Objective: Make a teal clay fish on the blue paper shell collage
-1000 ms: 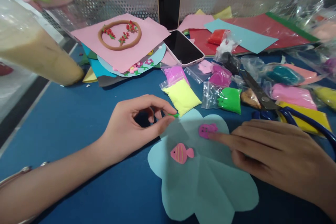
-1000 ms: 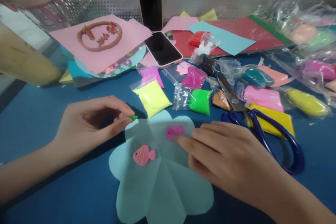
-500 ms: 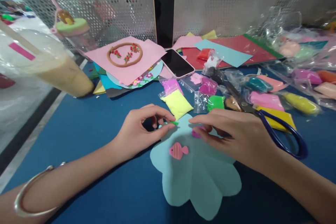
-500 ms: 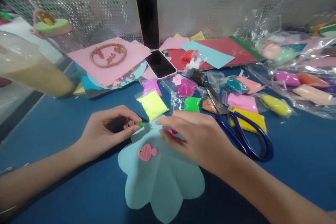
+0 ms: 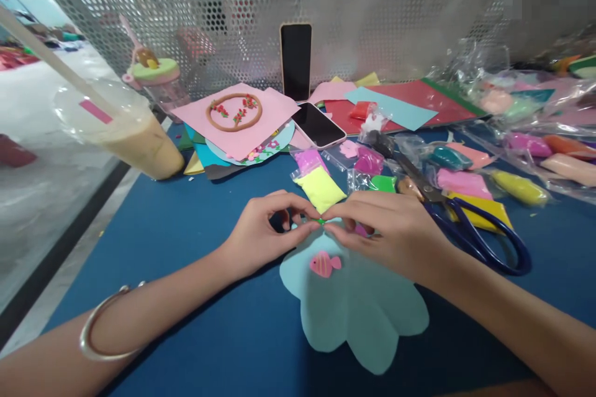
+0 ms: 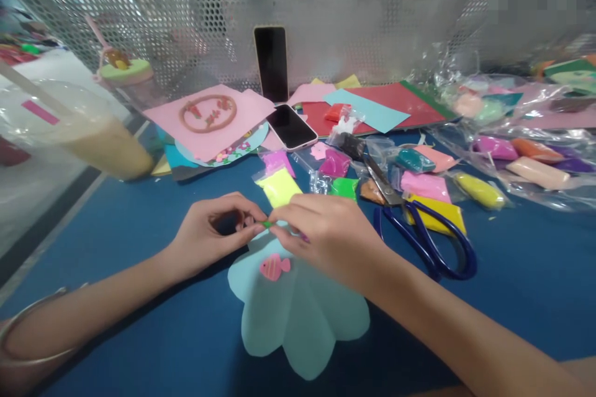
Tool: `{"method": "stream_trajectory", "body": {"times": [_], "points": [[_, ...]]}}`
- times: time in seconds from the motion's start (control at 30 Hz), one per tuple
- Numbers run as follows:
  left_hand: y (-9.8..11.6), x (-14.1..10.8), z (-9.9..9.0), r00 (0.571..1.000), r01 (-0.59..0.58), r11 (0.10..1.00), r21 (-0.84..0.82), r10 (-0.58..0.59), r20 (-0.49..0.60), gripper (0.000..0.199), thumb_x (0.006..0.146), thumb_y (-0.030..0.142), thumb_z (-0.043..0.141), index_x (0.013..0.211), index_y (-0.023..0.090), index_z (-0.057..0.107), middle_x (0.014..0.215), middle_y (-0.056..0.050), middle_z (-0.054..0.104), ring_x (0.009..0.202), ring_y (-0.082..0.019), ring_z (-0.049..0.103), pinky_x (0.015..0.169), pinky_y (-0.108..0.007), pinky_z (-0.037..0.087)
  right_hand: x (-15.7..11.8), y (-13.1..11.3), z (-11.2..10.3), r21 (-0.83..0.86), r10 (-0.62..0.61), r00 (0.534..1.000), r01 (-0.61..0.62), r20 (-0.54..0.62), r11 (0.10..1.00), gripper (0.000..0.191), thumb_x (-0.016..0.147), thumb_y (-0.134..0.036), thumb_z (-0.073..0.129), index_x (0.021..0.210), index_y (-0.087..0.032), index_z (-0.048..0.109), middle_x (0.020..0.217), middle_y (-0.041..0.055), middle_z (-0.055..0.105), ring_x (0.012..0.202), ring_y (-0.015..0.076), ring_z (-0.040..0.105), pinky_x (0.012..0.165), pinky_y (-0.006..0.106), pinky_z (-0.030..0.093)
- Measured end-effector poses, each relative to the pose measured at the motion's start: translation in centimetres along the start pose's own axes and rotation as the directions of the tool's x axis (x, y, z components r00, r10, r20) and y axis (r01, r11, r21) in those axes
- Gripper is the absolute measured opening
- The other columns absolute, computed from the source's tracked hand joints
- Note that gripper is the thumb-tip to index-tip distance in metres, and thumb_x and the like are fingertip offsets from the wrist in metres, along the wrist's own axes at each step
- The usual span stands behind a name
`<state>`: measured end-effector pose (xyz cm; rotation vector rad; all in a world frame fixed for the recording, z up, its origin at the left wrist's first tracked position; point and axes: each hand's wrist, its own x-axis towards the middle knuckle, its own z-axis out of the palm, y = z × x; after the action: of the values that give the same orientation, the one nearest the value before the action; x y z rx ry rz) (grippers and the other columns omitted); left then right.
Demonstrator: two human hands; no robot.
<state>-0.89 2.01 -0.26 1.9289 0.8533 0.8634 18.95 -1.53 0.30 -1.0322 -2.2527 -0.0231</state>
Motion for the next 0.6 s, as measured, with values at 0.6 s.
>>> {"method": "stream_trajectory", "body": {"times": [0.6], "points": [[-0.14, -0.07, 0.08, 1.0, 0.008, 1.0, -0.019, -0.008, -0.005, 0.005, 0.077, 0.019, 0.067, 0.08, 0.015, 0.067, 0.073, -0.002, 0.064, 0.06, -0.009, 0.053, 0.053, -0.021, 0.042, -0.13, 0.07, 0.35, 0.017, 0.007, 0.999, -0.006, -0.048, 1.0, 0.008, 0.079, -0.011, 0.06, 0.081, -0.016, 0.066, 0.064, -0.0009, 0.064, 0.056, 0.0089, 0.053, 0.052, 0.022, 0.04]]}}
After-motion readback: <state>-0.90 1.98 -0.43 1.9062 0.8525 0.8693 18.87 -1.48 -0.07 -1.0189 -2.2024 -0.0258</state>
